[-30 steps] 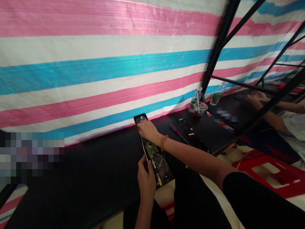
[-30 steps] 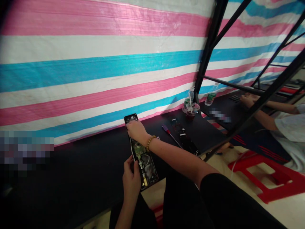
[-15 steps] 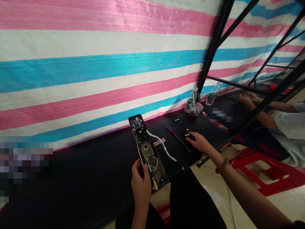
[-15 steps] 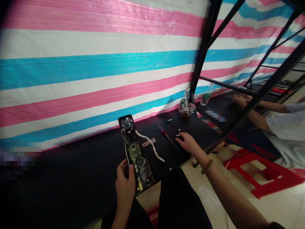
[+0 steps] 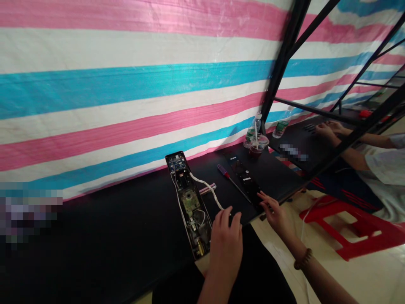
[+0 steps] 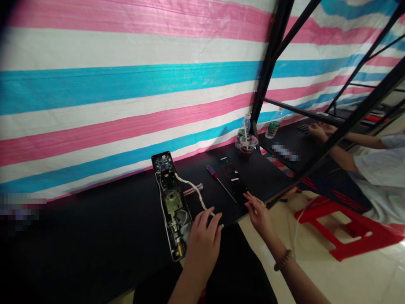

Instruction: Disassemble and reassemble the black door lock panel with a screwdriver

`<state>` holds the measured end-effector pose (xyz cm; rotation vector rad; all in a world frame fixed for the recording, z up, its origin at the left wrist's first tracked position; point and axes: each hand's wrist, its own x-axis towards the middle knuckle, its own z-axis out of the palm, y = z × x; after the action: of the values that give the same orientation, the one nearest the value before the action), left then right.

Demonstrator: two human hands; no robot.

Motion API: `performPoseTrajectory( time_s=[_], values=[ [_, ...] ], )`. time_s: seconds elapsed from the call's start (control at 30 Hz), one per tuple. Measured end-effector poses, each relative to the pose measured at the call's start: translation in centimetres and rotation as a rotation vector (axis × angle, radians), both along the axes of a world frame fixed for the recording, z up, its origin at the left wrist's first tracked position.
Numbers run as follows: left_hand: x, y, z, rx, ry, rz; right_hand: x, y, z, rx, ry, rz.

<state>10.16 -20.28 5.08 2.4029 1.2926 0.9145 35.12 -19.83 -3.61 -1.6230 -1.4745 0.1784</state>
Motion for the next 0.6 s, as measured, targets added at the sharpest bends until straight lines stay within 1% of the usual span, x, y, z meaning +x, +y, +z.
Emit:
performPoseTrajectory(
  time_s=[0.07, 0.13, 0.23, 0.43, 0.53, 0.6],
  values=[
    [0.7, 0.9, -1.0, -0.015, 0.166, -0.007, -0.1, 0.0, 0.0, 0.012, 0.012, -0.004],
    [0.8, 1.7, -1.8, -0.009, 0.297, -0.018, -0.2, -0.3, 0.3, 0.025, 0.028, 0.007],
    [0.5, 2.2, -2.0, 0.003, 0.406, -0.043, -0.1, -0.9, 0.8, 0.021, 0.054, 0.039],
    [0.6, 2.5, -1.5, 0.013, 0.437, -0.065, 0.2, -1.1, 1.5, -0.002, 0.072, 0.041],
    [0.7, 2.8, -1.4, -0.007, 0.436, -0.063, -0.3, -1.0, 2.1, 0.017, 0.104, 0.037],
    [0.6, 2.9, -1.3, -0.025, 0.408, -0.072, -1.0, -1.3, 2.4, 0.048, 0.133, 0.009]
  ],
)
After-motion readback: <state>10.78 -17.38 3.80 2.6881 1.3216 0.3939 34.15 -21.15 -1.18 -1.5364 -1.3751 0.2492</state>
